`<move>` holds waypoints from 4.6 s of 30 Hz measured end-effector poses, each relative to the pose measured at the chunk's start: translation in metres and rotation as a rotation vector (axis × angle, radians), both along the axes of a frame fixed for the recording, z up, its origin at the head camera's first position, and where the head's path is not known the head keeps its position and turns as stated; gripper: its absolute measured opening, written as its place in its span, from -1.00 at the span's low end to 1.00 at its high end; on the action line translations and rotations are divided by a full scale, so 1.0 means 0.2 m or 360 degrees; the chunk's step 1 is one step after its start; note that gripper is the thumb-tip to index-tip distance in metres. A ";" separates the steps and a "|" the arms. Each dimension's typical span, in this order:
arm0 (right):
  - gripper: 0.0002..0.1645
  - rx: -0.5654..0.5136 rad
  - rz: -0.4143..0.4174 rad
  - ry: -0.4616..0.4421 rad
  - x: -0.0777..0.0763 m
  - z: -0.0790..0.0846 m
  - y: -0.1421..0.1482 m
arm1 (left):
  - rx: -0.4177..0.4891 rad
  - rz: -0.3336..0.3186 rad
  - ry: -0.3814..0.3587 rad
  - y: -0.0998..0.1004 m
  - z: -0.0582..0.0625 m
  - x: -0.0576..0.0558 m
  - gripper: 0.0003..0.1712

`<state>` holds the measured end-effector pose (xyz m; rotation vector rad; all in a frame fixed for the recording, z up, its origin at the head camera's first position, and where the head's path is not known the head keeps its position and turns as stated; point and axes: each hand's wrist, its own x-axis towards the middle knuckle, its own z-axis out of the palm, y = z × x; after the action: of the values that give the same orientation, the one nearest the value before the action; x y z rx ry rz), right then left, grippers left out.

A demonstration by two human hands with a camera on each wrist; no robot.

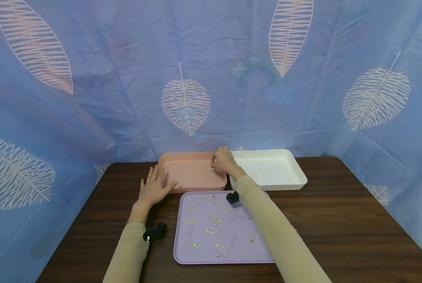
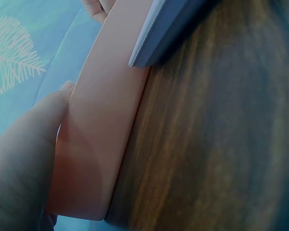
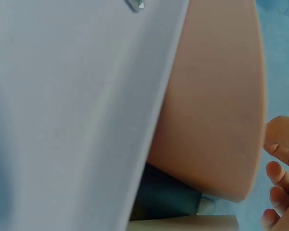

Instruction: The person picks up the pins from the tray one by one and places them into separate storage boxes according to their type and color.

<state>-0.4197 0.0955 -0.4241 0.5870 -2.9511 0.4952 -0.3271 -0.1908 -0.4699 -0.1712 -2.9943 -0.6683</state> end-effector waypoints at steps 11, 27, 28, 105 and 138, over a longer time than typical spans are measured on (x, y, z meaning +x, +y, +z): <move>-0.89 -0.0145 0.0123 0.0068 0.08 0.05 0.06 | 0.0000 -0.0005 -0.0014 0.00 0.01 0.01 0.11; -0.86 -0.0360 0.0299 0.0136 0.25 0.08 0.19 | -0.0002 -0.0007 0.0015 0.00 -0.02 0.00 0.11; -0.86 -0.0368 0.0306 0.0141 0.27 0.08 0.21 | 0.0001 -0.0007 0.0017 0.00 -0.02 0.00 0.10; -0.74 0.0070 0.0608 -0.0091 0.81 -0.10 0.59 | -0.0007 0.0013 0.0010 0.00 -0.01 -0.01 0.11; -0.73 0.0045 0.0660 -0.0034 0.80 -0.03 0.58 | 0.0002 0.0010 0.0017 0.00 -0.01 0.00 0.11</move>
<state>-0.2600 0.2109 -0.4293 1.2138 -2.8579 0.4928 -0.3274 -0.1900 -0.4713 -0.1645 -2.9830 -0.6663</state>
